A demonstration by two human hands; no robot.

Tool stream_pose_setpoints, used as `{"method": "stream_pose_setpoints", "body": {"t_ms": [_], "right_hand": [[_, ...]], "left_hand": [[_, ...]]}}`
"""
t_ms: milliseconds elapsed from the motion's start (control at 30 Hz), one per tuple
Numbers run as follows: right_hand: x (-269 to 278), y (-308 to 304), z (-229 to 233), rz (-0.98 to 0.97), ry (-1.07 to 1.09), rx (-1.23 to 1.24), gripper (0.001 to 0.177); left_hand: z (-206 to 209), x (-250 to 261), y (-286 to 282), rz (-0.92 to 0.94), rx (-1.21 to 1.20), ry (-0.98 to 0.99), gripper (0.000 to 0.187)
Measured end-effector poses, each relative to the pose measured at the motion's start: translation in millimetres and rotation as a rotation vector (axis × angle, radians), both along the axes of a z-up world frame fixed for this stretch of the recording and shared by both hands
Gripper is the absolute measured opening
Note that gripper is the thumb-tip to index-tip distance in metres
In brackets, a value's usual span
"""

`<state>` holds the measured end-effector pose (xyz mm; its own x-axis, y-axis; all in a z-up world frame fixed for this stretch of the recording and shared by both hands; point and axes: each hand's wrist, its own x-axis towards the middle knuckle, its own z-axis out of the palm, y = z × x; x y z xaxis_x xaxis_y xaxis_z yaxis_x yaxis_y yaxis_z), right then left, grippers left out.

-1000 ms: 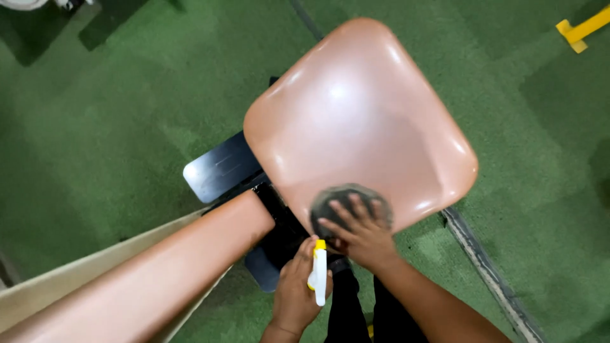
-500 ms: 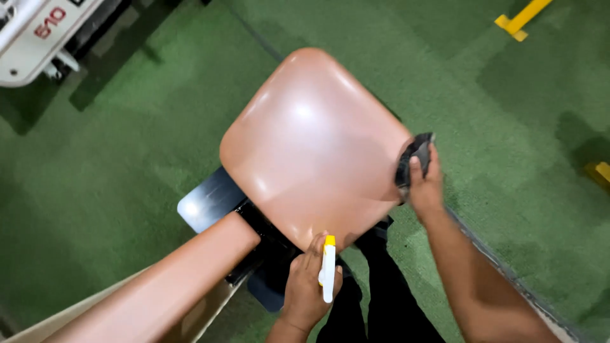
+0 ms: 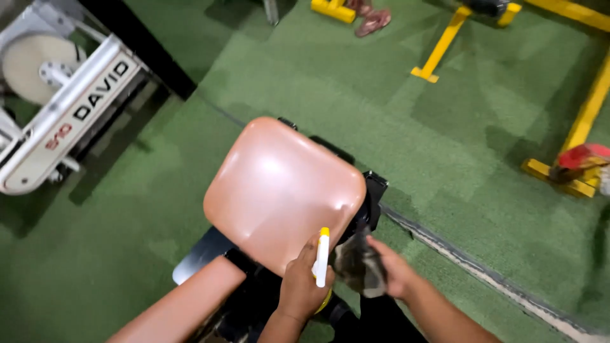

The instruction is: The recorder is wiping down various gym weight machines and benches using a spray bottle and a cloth.

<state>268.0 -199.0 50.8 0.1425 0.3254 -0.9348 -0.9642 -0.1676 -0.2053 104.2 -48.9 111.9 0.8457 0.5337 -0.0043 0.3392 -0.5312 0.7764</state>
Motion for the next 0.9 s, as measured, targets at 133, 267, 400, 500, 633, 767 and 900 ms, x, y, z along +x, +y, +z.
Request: {"method": "stream_pose_setpoints", "body": {"t_ms": [133, 267, 400, 500, 633, 767, 900], "right_hand": [[26, -51, 18, -0.119, -0.027, 0.237, 0.056], [39, -72, 45, -0.213, -0.012, 0.320, 0.051], [64, -85, 26, -0.258, 0.018, 0.411, 0.051], [88, -89, 44, -0.287, 0.048, 0.530, 0.049], [143, -116, 64, -0.302, 0.026, 0.697, 0.048], [201, -158, 89, -0.350, -0.043, 0.685, 0.048], [256, -212, 99, -0.438, -0.063, 0.647, 0.045]], "left_hand": [[12, 3, -7, 0.024, -0.157, 0.256, 0.070], [7, 14, -18, -0.067, -0.007, 0.204, 0.068], [37, 45, -24, -0.138, -0.026, 0.238, 0.069], [55, 74, -37, -0.178, -0.034, 0.309, 0.072], [82, 135, -68, -0.257, -0.052, 0.262, 0.071], [92, 208, -116, -0.330, -0.008, 0.228, 0.071], [105, 284, -166, -0.404, -0.019, 0.206, 0.069]]}}
